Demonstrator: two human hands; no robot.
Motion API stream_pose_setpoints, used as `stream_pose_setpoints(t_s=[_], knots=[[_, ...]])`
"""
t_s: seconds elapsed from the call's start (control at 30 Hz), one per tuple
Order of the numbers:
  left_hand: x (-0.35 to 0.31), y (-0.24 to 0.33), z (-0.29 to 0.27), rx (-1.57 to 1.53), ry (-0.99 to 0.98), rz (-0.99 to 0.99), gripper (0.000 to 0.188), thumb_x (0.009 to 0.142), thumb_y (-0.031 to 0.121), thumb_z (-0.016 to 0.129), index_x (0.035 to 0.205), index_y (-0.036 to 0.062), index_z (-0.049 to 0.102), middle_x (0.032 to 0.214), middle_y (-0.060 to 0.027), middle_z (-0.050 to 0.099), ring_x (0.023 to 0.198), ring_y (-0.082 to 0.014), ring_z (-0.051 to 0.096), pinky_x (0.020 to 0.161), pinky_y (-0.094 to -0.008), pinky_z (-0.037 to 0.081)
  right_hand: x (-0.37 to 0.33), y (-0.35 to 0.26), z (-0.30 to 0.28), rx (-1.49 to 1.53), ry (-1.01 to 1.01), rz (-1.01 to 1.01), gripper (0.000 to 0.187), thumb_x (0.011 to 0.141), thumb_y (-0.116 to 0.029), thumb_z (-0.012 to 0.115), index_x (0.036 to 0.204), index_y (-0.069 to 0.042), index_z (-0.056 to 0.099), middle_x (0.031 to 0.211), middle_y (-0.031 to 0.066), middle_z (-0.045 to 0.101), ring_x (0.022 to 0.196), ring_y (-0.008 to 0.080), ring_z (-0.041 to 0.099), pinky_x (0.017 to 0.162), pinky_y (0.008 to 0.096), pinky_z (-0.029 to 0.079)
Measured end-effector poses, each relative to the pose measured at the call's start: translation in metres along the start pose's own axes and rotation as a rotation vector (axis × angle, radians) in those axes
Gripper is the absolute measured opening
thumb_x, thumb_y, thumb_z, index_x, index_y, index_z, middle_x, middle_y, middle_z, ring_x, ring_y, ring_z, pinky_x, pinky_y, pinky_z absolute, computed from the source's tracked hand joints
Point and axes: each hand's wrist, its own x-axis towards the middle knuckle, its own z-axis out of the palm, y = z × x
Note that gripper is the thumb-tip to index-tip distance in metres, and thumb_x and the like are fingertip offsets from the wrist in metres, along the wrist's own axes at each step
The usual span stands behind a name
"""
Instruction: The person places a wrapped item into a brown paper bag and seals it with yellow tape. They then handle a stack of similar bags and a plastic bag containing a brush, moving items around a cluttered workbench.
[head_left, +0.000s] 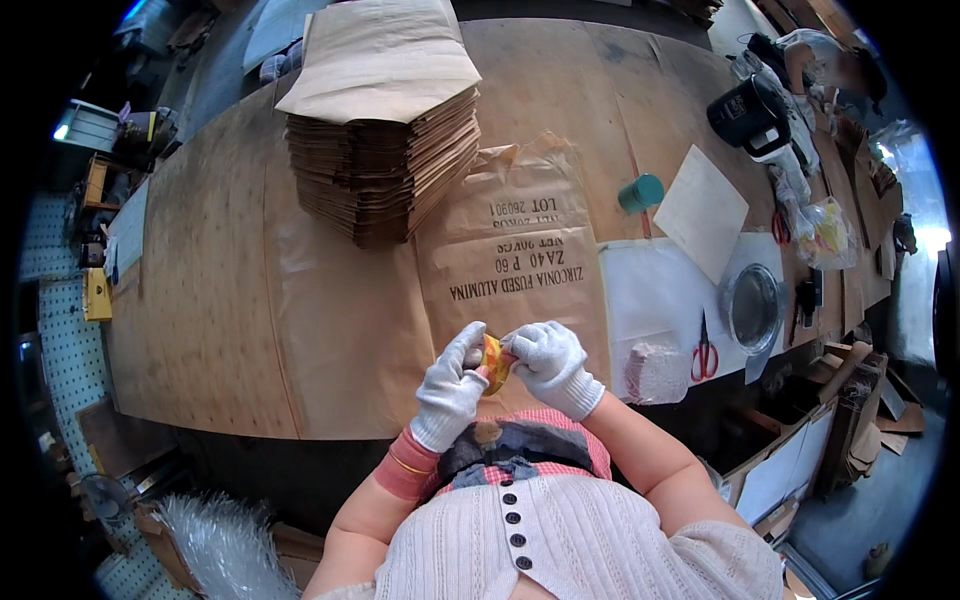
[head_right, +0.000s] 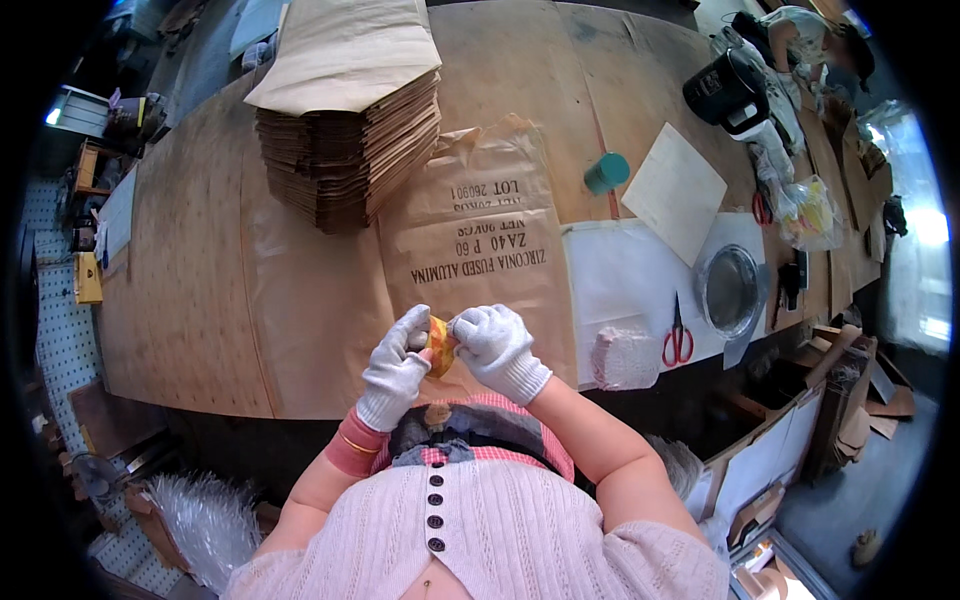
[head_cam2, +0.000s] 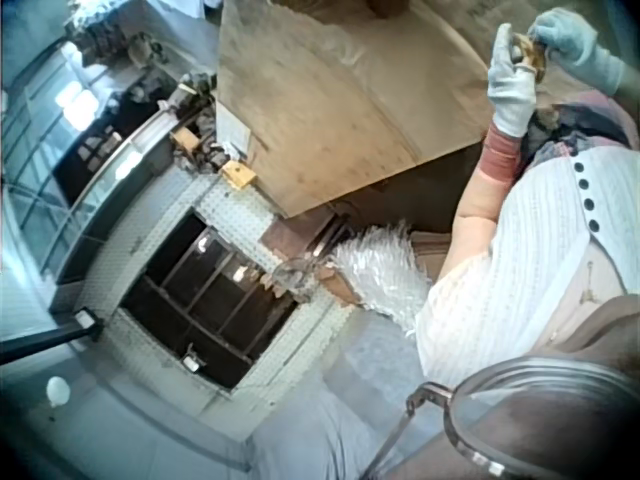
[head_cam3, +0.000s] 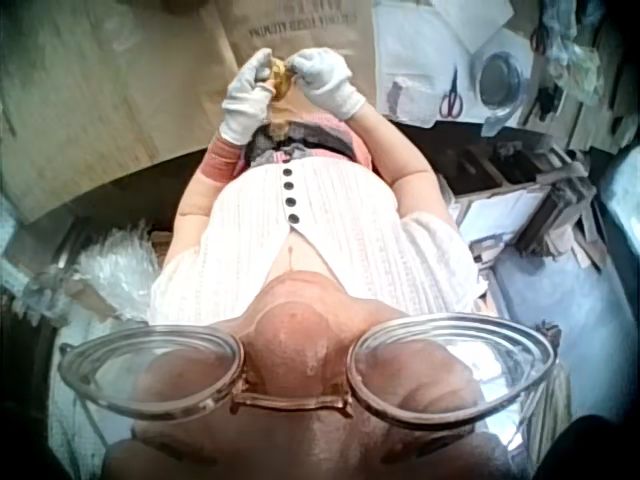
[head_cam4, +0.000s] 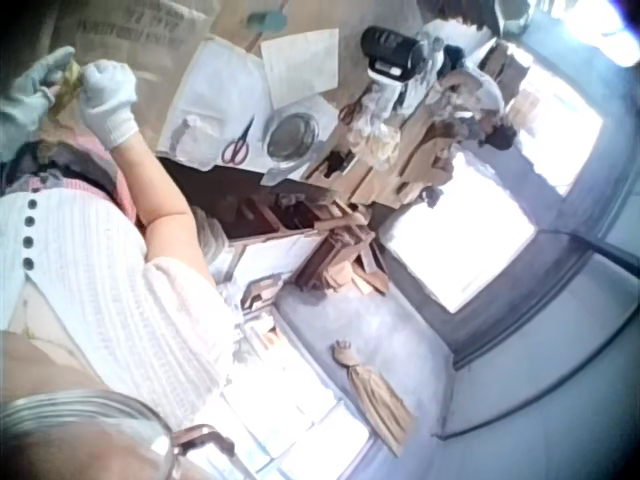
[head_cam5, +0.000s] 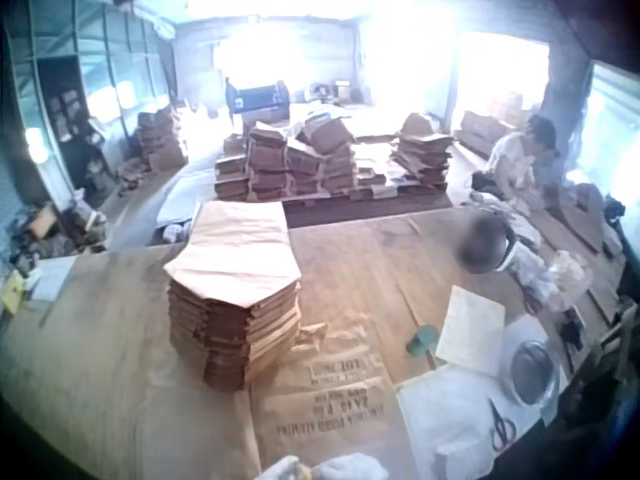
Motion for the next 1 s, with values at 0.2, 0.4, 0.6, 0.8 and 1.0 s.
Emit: stream_pose_setpoints(t_s=[0.2, 0.4, 0.6, 0.8, 1.0], knots=[[0.065, -0.099, -0.011, -0.220, 0.069, -0.274, 0.048, 0.090, -0.007, 0.046, 0.139, -0.0056, 0.045, 0.126, -0.0133, 0.060, 0.109, -0.0189, 0.062, 0.098, -0.0293, 0.049, 0.041, 0.043, 0.018, -0.163, -0.371, 0.266, 0.022, 0.082, -0.025, 0.063, 0.099, -0.012, 0.067, 0.097, 0.0096, 0.068, 0.091, 0.0311, 0.067, 0.080, 0.0440, 0.053], [0.088, -0.070, -0.008, 0.497, -0.169, -0.247, 0.044, 0.088, 0.007, 0.057, 0.132, 0.0040, 0.056, 0.115, -0.0151, 0.068, 0.106, -0.0250, 0.065, 0.093, -0.0326, 0.051, 0.089, 0.098, 0.039, 0.049, -0.476, 0.374, 0.028, 0.090, -0.028, 0.054, 0.108, -0.012, 0.068, 0.102, 0.0118, 0.071, 0.095, 0.0322, 0.068, 0.085, 0.0413, 0.052], [0.132, -0.059, -0.101, 0.708, -0.006, 0.059, 0.031, 0.094, 0.025, 0.054, 0.120, 0.0092, 0.062, 0.110, -0.0147, 0.069, 0.100, -0.0326, 0.066, 0.089, -0.0407, 0.052, 0.169, 0.138, 0.054, 0.643, -0.079, 0.693, 0.037, 0.093, -0.038, 0.061, 0.116, -0.009, 0.066, 0.091, 0.0086, 0.070, 0.083, 0.0191, 0.064, 0.079, 0.0324, 0.050], [0.191, -0.092, -0.285, -0.385, 0.775, -0.262, 0.048, 0.096, 0.047, 0.054, 0.126, 0.0097, 0.055, 0.109, -0.0108, 0.058, 0.100, -0.0310, 0.058, 0.089, -0.0410, 0.049, 0.248, 0.143, 0.034, 1.388, 0.182, 0.970, 0.039, 0.095, -0.041, 0.065, 0.111, -0.006, 0.060, 0.089, 0.0064, 0.061, 0.074, 0.0186, 0.062, 0.067, 0.0332, 0.054], [0.222, -0.115, -0.255, -0.958, 0.541, -0.446, 0.098, 0.094, 0.069, 0.041, 0.150, -0.0082, 0.020, 0.158, -0.0224, 0.025, 0.145, -0.0382, 0.025, 0.119, -0.0490, 0.021, 0.259, 0.191, 0.085, 1.513, 0.238, 1.122, 0.051, 0.087, -0.050, 0.071, 0.104, -0.005, 0.055, 0.083, 0.0065, 0.059, 0.074, 0.0230, 0.062, 0.064, 0.0389, 0.055]])
